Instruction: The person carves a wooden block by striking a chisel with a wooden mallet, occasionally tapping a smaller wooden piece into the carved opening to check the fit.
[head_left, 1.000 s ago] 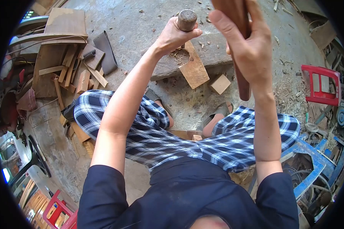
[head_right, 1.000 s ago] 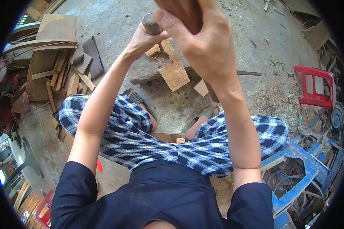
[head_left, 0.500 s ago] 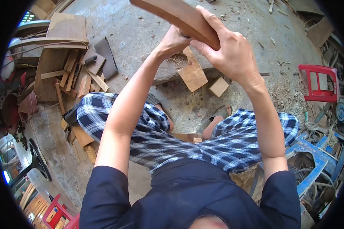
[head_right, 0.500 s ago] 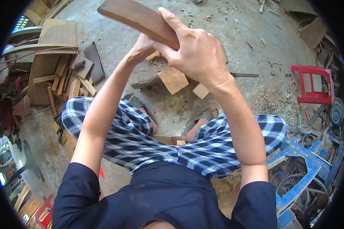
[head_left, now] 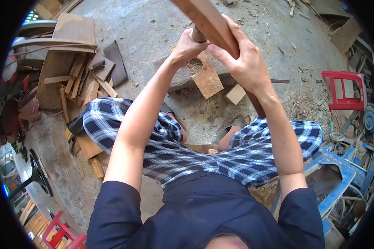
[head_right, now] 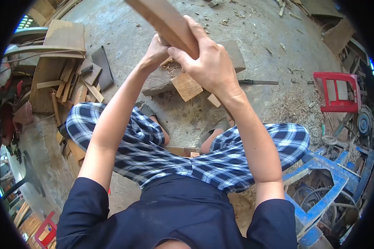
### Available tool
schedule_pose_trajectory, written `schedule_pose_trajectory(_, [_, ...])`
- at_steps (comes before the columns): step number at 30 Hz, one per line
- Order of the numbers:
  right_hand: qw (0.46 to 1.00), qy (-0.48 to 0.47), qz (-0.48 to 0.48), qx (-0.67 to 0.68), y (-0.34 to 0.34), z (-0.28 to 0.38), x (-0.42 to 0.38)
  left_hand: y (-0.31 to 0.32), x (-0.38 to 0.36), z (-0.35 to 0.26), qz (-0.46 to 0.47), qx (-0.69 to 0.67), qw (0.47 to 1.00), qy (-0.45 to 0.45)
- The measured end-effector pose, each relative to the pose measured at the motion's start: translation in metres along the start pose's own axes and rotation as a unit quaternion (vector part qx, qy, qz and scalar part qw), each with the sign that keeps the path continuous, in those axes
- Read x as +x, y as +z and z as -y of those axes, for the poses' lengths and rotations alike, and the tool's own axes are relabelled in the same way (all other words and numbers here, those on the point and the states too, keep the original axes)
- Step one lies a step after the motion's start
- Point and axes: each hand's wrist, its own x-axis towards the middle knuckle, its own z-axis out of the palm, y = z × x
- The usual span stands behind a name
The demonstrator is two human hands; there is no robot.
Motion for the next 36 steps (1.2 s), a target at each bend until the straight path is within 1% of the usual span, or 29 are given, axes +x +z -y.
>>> schedule_pose_trajectory(1, [1.000,-0.003,0.005,0.003,0.003,0.001,-0.004,0.001,-0.004,0.002,-0.006,0.002,1.000,-0.002])
schedule_pose_trajectory(3, [0.989,0.076,0.005,0.128,0.004,0.003,-0.010,0.009,-0.002,0.002,-0.095,-0.041,0.994,0.023])
schedule_pose_trajectory(4, [0.988,0.074,-0.004,0.136,0.005,0.000,-0.015,0.013,0.001,0.003,-0.145,-0.053,0.987,0.041])
schedule_pose_trajectory(5, [0.988,0.072,-0.007,0.136,0.007,-0.002,-0.021,0.009,0.003,0.004,-0.144,-0.052,0.987,0.044])
schedule_pose_trajectory(7, [0.977,0.116,-0.001,0.180,0.009,-0.007,-0.035,0.005,0.002,-0.002,-0.257,-0.125,0.958,-0.027])
schedule_pose_trajectory(8, [0.977,0.123,0.002,0.173,0.011,-0.013,-0.040,0.004,0.006,-0.005,-0.324,-0.122,0.938,-0.031])
schedule_pose_trajectory(9, [0.977,0.122,0.002,0.173,0.009,-0.011,-0.044,-0.001,0.009,-0.007,-0.363,-0.160,0.916,-0.052])
schedule_pose_trajectory(11, [0.957,0.192,0.036,0.212,0.005,-0.005,-0.050,-0.016,0.006,-0.008,-0.395,-0.213,0.891,-0.071])
schedule_pose_trajectory(12, [0.971,0.141,0.005,0.193,0.010,-0.010,-0.052,-0.024,0.003,-0.009,-0.376,-0.215,0.901,-0.035])
schedule_pose_trajectory(14, [0.965,0.161,0.012,0.209,0.012,-0.016,-0.055,-0.036,-0.004,-0.009,-0.335,-0.203,0.920,0.017])
schedule_pose_trajectory(15, [0.959,0.177,0.020,0.222,0.012,-0.016,-0.057,-0.036,-0.007,-0.009,-0.336,-0.202,0.920,0.014])
schedule_pose_trajectory(16, [0.958,0.177,0.022,0.224,0.013,-0.016,-0.056,-0.038,-0.008,-0.011,-0.318,-0.158,0.935,0.014])
schedule_pose_trajectory(18, [0.947,0.214,0.036,0.236,0.014,-0.015,-0.054,-0.038,-0.012,-0.012,-0.290,-0.096,0.952,0.002])
schedule_pose_trajectory(19, [0.947,0.215,0.038,0.237,0.016,-0.016,-0.054,-0.036,-0.012,-0.010,-0.291,-0.096,0.952,0.001])
schedule_pose_trajectory(21, [0.957,0.184,0.019,0.225,0.021,-0.020,-0.054,-0.031,-0.012,-0.006,-0.268,-0.094,0.959,-0.021])
schedule_pose_trajectory(23, [0.955,0.197,0.031,0.218,0.019,-0.018,-0.054,-0.029,-0.010,0.000,-0.260,-0.076,0.962,-0.016])
schedule_pose_trajectory(25, [0.954,0.209,0.044,0.212,0.017,-0.016,-0.053,-0.028,-0.011,0.003,-0.247,-0.029,0.968,-0.024])
schedule_pose_trajectory(31, [0.947,0.230,0.049,0.219,0.021,-0.019,-0.054,-0.025,-0.016,-0.004,-0.245,-0.050,0.968,-0.009])
schedule_pose_trajectory(34, [0.948,0.225,0.045,0.222,0.023,-0.020,-0.054,-0.025,-0.018,0.000,-0.248,-0.045,0.967,-0.025])
schedule_pose_trajectory(36, [0.946,0.236,0.055,0.215,0.024,-0.022,-0.055,-0.026,-0.016,0.004,-0.256,-0.052,0.965,-0.017])
